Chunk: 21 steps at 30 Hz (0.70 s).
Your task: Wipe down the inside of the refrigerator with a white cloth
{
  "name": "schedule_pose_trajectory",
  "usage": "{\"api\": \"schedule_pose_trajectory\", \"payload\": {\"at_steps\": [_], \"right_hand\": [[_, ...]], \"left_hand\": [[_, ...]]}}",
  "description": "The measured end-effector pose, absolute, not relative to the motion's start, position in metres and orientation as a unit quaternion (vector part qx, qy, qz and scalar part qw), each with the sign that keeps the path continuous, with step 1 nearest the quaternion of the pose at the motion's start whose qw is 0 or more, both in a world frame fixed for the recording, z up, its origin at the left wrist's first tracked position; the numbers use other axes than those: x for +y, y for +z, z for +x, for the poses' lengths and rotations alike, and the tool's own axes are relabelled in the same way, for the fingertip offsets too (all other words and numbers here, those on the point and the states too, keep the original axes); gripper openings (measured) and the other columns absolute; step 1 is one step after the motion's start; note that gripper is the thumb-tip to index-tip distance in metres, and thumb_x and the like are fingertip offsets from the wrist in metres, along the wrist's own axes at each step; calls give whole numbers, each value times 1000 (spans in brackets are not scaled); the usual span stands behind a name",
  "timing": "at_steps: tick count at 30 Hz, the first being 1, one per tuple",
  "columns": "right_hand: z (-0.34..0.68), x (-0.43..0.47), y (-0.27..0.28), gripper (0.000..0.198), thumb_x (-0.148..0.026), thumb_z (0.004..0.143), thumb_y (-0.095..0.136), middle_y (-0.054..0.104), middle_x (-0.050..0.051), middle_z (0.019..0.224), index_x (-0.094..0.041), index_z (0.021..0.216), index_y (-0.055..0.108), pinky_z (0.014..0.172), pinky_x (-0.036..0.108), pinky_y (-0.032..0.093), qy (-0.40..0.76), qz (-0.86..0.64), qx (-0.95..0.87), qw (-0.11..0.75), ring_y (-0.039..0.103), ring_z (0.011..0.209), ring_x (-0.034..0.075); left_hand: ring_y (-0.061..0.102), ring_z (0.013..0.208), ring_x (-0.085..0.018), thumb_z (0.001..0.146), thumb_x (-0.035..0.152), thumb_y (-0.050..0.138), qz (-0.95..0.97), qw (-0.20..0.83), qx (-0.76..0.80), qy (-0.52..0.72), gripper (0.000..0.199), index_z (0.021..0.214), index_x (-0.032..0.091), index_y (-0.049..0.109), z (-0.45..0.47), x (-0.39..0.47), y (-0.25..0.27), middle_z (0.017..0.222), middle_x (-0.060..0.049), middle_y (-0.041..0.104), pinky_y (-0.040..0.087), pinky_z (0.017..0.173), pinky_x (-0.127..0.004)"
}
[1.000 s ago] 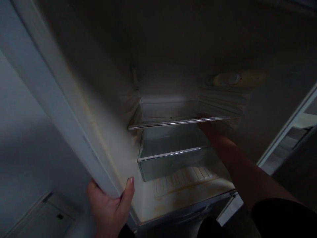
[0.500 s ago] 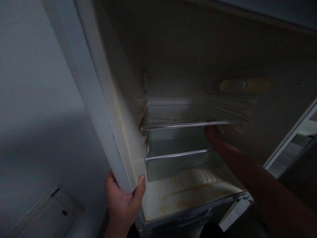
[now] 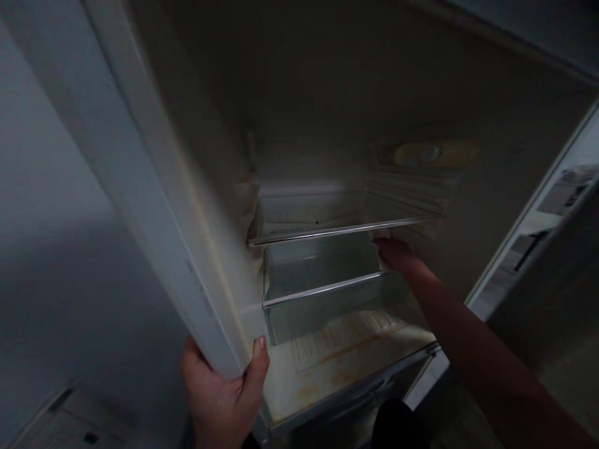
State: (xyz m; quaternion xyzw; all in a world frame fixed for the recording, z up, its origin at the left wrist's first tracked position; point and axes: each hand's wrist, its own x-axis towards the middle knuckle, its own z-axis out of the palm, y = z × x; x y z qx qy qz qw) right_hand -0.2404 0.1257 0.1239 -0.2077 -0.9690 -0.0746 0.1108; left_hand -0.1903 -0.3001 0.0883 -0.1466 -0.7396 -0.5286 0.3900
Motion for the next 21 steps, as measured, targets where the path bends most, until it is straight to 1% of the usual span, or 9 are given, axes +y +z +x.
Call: {"api": "schedule_pose_trajectory", "payload": {"at_steps": [3,5,6,8,10,13,15,18,21], "right_hand": [[-234,127,121,49,-25,102,39,58,17,146,-18,146,58,109,45,44,-77,-164,-979,96,59,130,32],[-231,124,121,51,-33,104,36,53,19,150,-12,145,57,115,46,37,-84,-151,-981,90,51,137,33],[-230,120,121,54,-39,105,35,50,19,153,-12,147,55,116,47,36,-81,-156,-981,85,48,140,35],[-227,110,122,62,-52,104,33,44,17,158,-16,153,49,115,53,35,-69,-181,-978,75,44,142,39],[-226,93,122,68,-60,102,31,37,15,163,-22,157,43,116,58,32,-53,-195,-977,68,38,145,41],[-230,56,122,71,-68,100,27,35,15,164,-26,154,47,118,62,25,-28,-147,-987,59,28,150,43],[-241,25,123,72,-70,100,25,37,14,162,-28,153,50,119,63,21,-8,-81,-995,50,23,152,44],[-268,-24,127,69,-68,102,23,35,12,163,-31,156,45,121,63,17,15,21,-999,28,16,155,44],[-306,-68,133,64,-61,104,23,33,10,164,-32,159,40,120,63,19,20,92,-995,16,16,155,42]], "left_hand": [[65,77,-21,67,38,81,-154,374,-736,-543,48,103,16,59,-191,-300,87,88,-4,62,57,70,-34],[66,75,-21,66,38,82,-146,370,-738,-545,45,98,16,59,-191,-300,89,86,-4,63,57,68,-34],[66,75,-21,65,39,82,-140,373,-738,-544,45,97,16,59,-190,-300,90,85,-4,63,57,67,-34],[65,74,-22,64,40,83,-134,379,-738,-542,47,97,16,59,-188,-299,92,83,-4,62,57,65,-34],[65,75,-22,65,41,82,-137,377,-740,-540,47,97,16,59,-187,-298,93,83,-4,62,57,66,-34],[66,77,-22,65,40,82,-141,380,-736,-542,47,98,16,59,-187,-298,92,85,-4,63,57,68,-34],[65,78,-22,64,40,84,-135,385,-734,-543,50,100,16,58,-187,-298,89,86,-3,62,57,68,-34],[65,78,-23,62,41,85,-127,388,-736,-540,54,101,16,57,-188,-298,87,86,-3,61,57,69,-34],[66,77,-22,64,40,85,-129,382,-735,-545,51,100,16,57,-188,-298,87,86,-3,63,57,68,-33]]}}
